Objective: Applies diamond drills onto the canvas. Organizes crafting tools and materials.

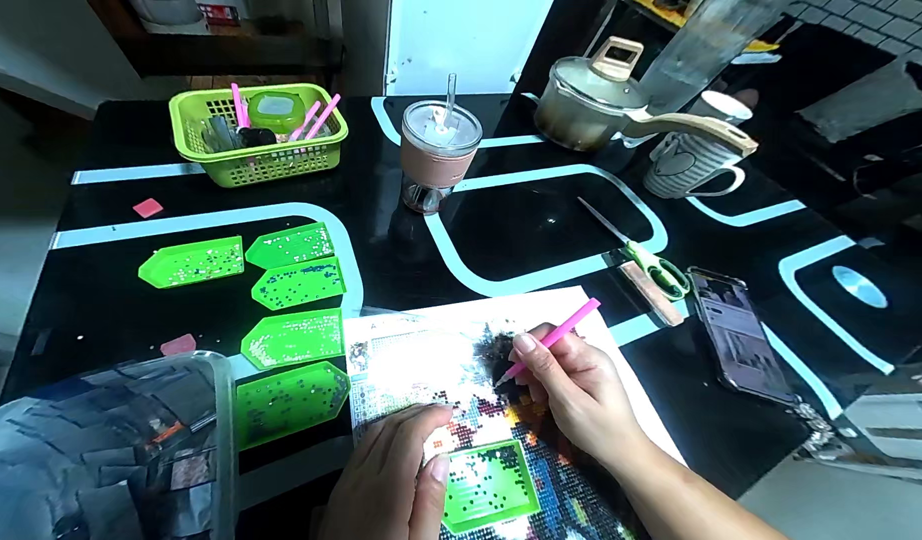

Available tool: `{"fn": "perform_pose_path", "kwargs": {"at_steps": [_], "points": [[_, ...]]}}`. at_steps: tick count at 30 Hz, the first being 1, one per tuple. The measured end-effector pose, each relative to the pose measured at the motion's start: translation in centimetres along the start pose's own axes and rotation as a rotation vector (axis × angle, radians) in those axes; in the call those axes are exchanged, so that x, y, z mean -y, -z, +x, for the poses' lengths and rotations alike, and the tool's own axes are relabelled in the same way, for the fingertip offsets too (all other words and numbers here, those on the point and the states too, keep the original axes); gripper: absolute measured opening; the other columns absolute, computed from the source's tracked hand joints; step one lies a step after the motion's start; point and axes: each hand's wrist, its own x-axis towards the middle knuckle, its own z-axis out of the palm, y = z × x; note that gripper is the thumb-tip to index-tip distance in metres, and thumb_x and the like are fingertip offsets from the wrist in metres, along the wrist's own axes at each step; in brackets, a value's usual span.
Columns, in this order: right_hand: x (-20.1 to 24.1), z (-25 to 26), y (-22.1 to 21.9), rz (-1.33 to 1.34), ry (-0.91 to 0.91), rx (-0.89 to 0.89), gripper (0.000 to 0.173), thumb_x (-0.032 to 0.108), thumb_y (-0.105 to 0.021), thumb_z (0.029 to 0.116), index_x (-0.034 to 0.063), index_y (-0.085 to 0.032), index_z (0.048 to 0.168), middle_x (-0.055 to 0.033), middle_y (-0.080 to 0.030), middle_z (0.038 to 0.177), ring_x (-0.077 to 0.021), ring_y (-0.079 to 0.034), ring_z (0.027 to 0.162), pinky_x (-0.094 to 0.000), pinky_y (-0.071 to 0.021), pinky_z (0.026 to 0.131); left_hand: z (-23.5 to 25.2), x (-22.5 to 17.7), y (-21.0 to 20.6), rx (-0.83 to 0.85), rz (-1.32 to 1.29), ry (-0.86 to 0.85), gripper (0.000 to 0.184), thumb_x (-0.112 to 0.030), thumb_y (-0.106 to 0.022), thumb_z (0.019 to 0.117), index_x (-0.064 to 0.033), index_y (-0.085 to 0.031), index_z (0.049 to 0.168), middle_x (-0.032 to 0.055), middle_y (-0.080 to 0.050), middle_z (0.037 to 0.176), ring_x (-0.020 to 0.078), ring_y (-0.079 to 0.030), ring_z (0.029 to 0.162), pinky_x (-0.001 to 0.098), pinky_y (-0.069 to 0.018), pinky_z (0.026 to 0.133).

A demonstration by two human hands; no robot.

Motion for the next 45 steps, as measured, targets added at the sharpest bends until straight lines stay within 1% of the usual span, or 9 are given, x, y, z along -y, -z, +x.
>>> {"fn": "perform_pose_path", "kwargs": {"at_steps": [12,20,21,23,26,31,34,40,45], "points": [[-0.2,0.1,-0.1,-0.047,0.049,0.016,0.026,0.028,-0.052,0.1074,0.0151,-0.064,0.088,0.0082,-0.060,0.068,0.0018,-0.056,0.056,-0.0121,-0.0465,0.052,0.0,0.2,-0.1,0.000,0.012,-0.011,0.033,-0.016,-0.045,0.1059,-0.0019,-0.062,0.130,0.0126,-0.068,0.128,0.0207,-0.062,0.122,0.0348,-0.0492,0.104],[0.1,-0.1,-0.2,-0.283,0.259,0.043,0.031,0.029,-0.049,0.1087,0.0098,-0.064,0.088,0.0061,-0.057,0.071,0.0037,-0.054,0.063,-0.0121,-0.0458,0.058,0.0,0.1,0.0,0.003,0.016,-0.012,0.033,-0.017,-0.045,0.1060,-0.0021,-0.062,0.130,0.0124,-0.068,0.128,0.0206,-0.062,0.122,0.0344,-0.0489,0.104],[0.2,-0.1,-0.1,-0.274,0.241,0.053,0.031,0.028,-0.050,0.1083,0.0098,-0.065,0.088,0.0061,-0.058,0.071,0.0036,-0.055,0.064,-0.0122,-0.0463,0.058,0.0,0.1,0.0,0.008,0.013,-0.005,0.033,-0.016,-0.045,0.1059,-0.0021,-0.062,0.131,0.0125,-0.068,0.128,0.0210,-0.062,0.122,0.0349,-0.0490,0.104],[0.3,0.1,0.3,-0.155,0.074,0.045,0.028,0.029,-0.053,0.1068,0.0136,-0.068,0.089,0.0083,-0.063,0.072,0.0035,-0.057,0.061,-0.0123,-0.0487,0.056,0.0,0.0,0.1,0.014,0.008,0.011,0.033,-0.015,-0.045,0.1055,-0.0021,-0.062,0.131,0.0123,-0.068,0.128,0.0213,-0.062,0.122,0.0355,-0.0493,0.104],[0.9,0.9,1.6,0.109,-0.159,-0.075,0.027,0.027,-0.050,0.1075,0.0189,-0.069,0.090,0.0071,-0.068,0.074,0.0003,-0.059,0.058,-0.0146,-0.0494,0.053,0.0,0.0,0.1,0.011,-0.005,0.013,0.033,-0.015,-0.046,0.1053,-0.0019,-0.062,0.131,0.0131,-0.068,0.128,0.0220,-0.062,0.121,0.0367,-0.0498,0.103],[1.7,1.0,2.8,0.261,-0.164,-0.220,0.025,0.025,-0.049,0.1083,0.0180,-0.071,0.098,0.0028,-0.070,0.080,-0.0025,-0.061,0.059,-0.0155,-0.0529,0.055,0.0,0.0,0.0,0.013,-0.002,0.009,0.034,-0.015,-0.046,0.1054,-0.0019,-0.062,0.131,0.0131,-0.068,0.129,0.0230,-0.062,0.122,0.0373,-0.0496,0.104],[1.5,0.3,2.6,0.230,-0.156,-0.201,0.025,0.026,-0.052,0.1074,0.0179,-0.073,0.098,0.0016,-0.072,0.082,-0.0039,-0.063,0.061,-0.0171,-0.0545,0.057,0.0,0.0,0.1,0.013,0.002,0.012,0.033,-0.015,-0.046,0.1049,-0.0018,-0.062,0.131,0.0135,-0.068,0.128,0.0234,-0.062,0.121,0.0372,-0.0500,0.102],[0.6,-0.1,2.0,0.226,-0.268,-0.171,0.027,0.021,-0.048,0.1074,0.0150,-0.072,0.096,0.0006,-0.072,0.080,-0.0053,-0.064,0.062,-0.0174,-0.0544,0.060,0.0,0.1,0.2,-0.008,-0.078,0.022,0.034,-0.017,-0.046,0.1063,0.0011,-0.061,0.131,0.0149,-0.068,0.127,0.0218,-0.063,0.122,0.0382,-0.0498,0.105],[0.2,0.1,2.0,0.209,-0.274,-0.153,0.028,0.020,-0.048,0.1072,0.0136,-0.071,0.095,-0.0002,-0.071,0.079,-0.0059,-0.064,0.063,-0.0173,-0.0546,0.061,0.0,0.0,0.4,0.005,-0.106,0.047,0.034,-0.017,-0.046,0.1062,0.0009,-0.060,0.132,0.0147,-0.068,0.128,0.0211,-0.062,0.123,0.0379,-0.0490,0.106]]}}
